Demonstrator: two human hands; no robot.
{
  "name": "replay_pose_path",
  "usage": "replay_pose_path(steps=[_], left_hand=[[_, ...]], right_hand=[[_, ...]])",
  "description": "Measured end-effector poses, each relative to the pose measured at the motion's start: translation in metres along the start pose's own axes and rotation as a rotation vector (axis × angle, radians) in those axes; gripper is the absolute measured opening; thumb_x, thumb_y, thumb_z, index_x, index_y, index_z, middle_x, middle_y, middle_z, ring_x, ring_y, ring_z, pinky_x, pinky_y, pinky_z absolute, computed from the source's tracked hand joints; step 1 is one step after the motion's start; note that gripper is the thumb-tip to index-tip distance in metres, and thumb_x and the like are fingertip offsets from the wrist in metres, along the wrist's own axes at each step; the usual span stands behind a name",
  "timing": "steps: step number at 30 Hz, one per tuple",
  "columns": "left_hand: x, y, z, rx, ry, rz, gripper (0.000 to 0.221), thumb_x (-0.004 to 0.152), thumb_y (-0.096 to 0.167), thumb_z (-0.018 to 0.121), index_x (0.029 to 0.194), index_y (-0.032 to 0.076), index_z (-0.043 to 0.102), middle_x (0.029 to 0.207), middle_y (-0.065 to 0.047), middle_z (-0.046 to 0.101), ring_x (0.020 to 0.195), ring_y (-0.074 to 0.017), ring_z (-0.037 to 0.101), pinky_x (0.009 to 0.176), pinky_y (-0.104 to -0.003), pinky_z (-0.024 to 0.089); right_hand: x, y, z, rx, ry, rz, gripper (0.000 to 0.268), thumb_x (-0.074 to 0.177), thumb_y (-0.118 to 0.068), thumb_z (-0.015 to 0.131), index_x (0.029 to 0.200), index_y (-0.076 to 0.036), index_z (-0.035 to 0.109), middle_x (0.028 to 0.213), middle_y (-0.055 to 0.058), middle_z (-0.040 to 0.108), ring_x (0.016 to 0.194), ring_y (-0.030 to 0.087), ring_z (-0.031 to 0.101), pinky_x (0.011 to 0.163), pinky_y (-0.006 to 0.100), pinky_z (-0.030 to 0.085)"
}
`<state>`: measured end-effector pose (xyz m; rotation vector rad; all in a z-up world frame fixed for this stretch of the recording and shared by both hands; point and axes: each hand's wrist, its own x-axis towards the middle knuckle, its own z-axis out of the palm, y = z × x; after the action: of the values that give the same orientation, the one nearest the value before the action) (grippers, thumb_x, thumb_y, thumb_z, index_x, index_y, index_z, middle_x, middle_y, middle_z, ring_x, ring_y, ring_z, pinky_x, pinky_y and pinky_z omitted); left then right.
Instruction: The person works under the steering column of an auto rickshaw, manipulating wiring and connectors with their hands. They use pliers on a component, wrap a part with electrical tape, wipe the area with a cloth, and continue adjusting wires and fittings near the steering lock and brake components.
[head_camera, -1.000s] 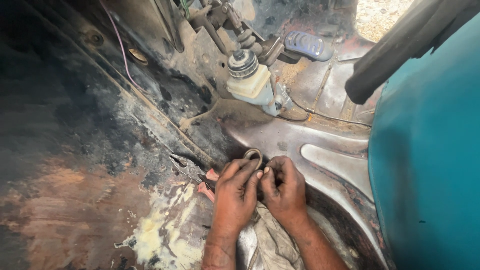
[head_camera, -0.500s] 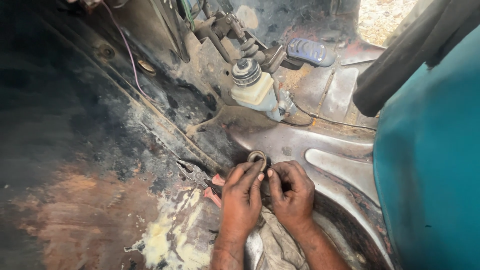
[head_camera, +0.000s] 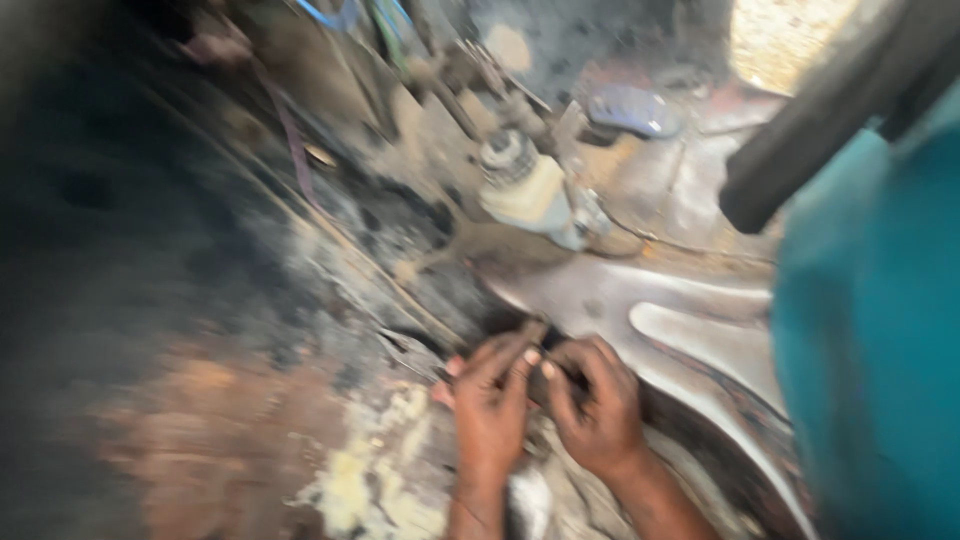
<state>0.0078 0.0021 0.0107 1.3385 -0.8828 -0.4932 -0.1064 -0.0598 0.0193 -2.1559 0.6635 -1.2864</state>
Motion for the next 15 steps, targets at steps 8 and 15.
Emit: replay_pose_path(steps=[8, 15], left_hand=[[0.018, -0.078, -0.004, -0.422, -0.07, -0.374, 0.024, 0.093, 0.012, 0.074, 0.111, -0.003, 0.081, 0.095, -0.013, 0.081, 0.077, -0.0206, 0.069, 0.073, -0.036, 0.054], [0.069, 0.025, -0.025, 0.028, -0.446, -0.331, 0.017, 0.094, 0.015, 0.077, 0.103, 0.0, 0.08, 0.088, -0.008, 0.077, 0.082, -0.0099, 0.067, 0.077, -0.027, 0.053]], right_hand=[[-0.038, 0.088, 0.024, 0.476, 0.152, 0.273, 0.057, 0.078, 0.0, 0.076, 0.131, 0.0, 0.056, 0.105, 0.015, 0.071, 0.086, 0.024, 0.072, 0.076, 0.036, 0.058], [-0.05, 0.17, 0.03, 0.794, -0.079, 0.558, 0.048, 0.08, 0.001, 0.077, 0.126, 0.012, 0.067, 0.112, 0.02, 0.08, 0.108, 0.02, 0.078, 0.098, 0.031, 0.053]])
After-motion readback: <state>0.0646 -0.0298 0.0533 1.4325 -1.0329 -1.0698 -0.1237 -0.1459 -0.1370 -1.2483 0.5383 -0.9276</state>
